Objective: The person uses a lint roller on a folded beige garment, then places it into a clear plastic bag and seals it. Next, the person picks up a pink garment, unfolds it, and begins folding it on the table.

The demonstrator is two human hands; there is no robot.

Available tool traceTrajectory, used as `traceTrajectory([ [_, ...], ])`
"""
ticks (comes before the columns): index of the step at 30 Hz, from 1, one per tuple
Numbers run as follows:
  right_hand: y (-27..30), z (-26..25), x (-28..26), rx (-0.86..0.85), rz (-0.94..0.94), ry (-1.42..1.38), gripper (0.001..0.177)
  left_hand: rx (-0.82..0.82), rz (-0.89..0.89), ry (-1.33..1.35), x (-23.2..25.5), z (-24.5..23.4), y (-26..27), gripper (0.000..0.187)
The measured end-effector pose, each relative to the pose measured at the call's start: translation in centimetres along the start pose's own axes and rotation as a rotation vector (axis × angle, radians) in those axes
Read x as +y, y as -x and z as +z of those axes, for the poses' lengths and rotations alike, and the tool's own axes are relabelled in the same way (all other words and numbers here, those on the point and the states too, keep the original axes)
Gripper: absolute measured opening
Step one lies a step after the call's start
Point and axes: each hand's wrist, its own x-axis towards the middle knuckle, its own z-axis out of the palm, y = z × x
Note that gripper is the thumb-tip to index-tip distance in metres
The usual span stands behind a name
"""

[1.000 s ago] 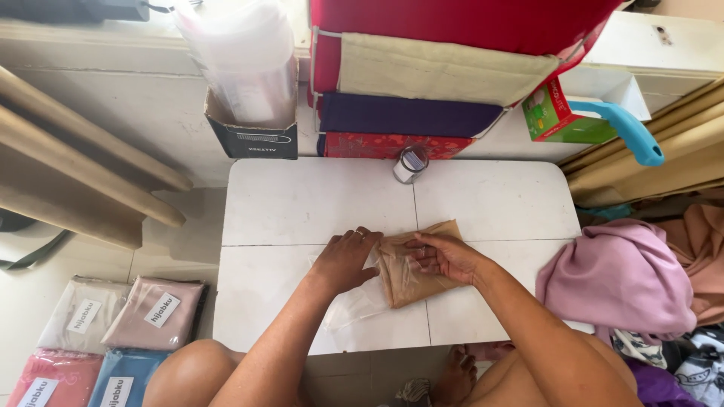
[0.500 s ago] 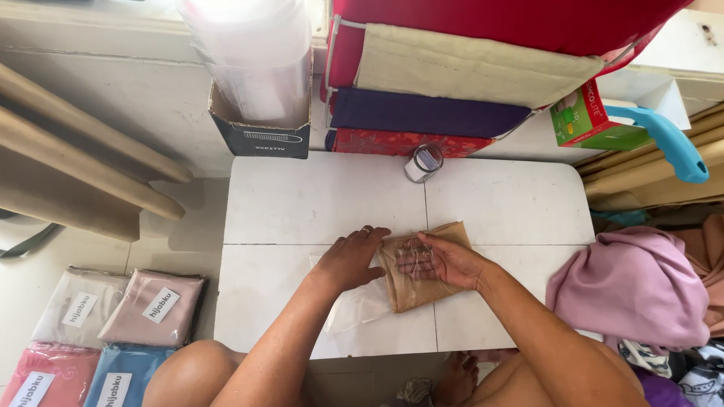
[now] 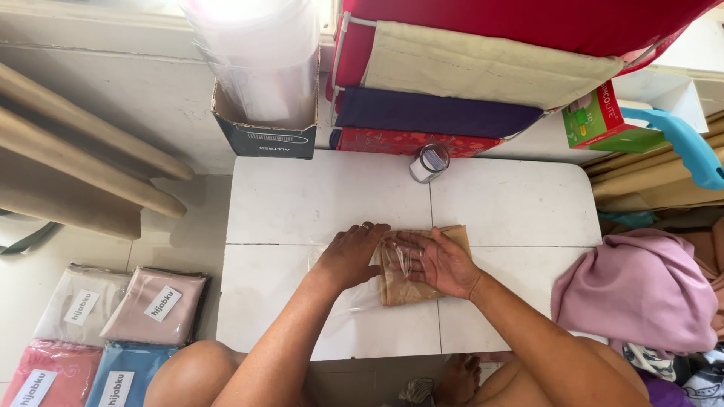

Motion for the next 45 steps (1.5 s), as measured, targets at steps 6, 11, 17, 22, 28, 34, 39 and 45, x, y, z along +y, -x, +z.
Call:
traceTrajectory([
  [6,-0.1,0.3,0.3,-0.034,-0.068,-0.05,0.089,0.027,0.002,-0.036,0.6,0.0,0.2,0.077],
  [11,-0.4,-0.3,0.5,-0.041,-0.079,0.01,0.092,0.03,-0.005,-0.064,0.8,-0.4,0.5,0.08],
  [17,0.4,2.0,-1.2,0.257,-0.064,0.217,0.071,0.066,0.009,-0.097,1.0,0.3,0.5,0.067],
  [22,3.4,0.8,-4.2,0.679,-0.095,0.784,0.056,0.093,0.043,-0.19,-0.3,2.2,0.2,0.062],
  [28,6.3,-1.4,-3.5,1.033,-0.063,1.199,0.089,0.139,0.231,-0.383,1.7,3.9,-0.3,0.04],
  [34,6.2,-2.2,-1.4,0.968,-0.024,1.176,0.079,0.128,0.088,-0.42,0.0,6.4,-1.9,0.043],
  [39,7.4,1.9,-2.0,0.936,-0.042,1.169,0.065,0.357,0.017,-0.364,-1.2,5.2,-1.8,0.038],
  [45,7.7,2.3,-2.0,0.908,-0.059,1.204,0.067,0.274,0.089,-0.608,-2.3,6.8,-1.1,0.031],
])
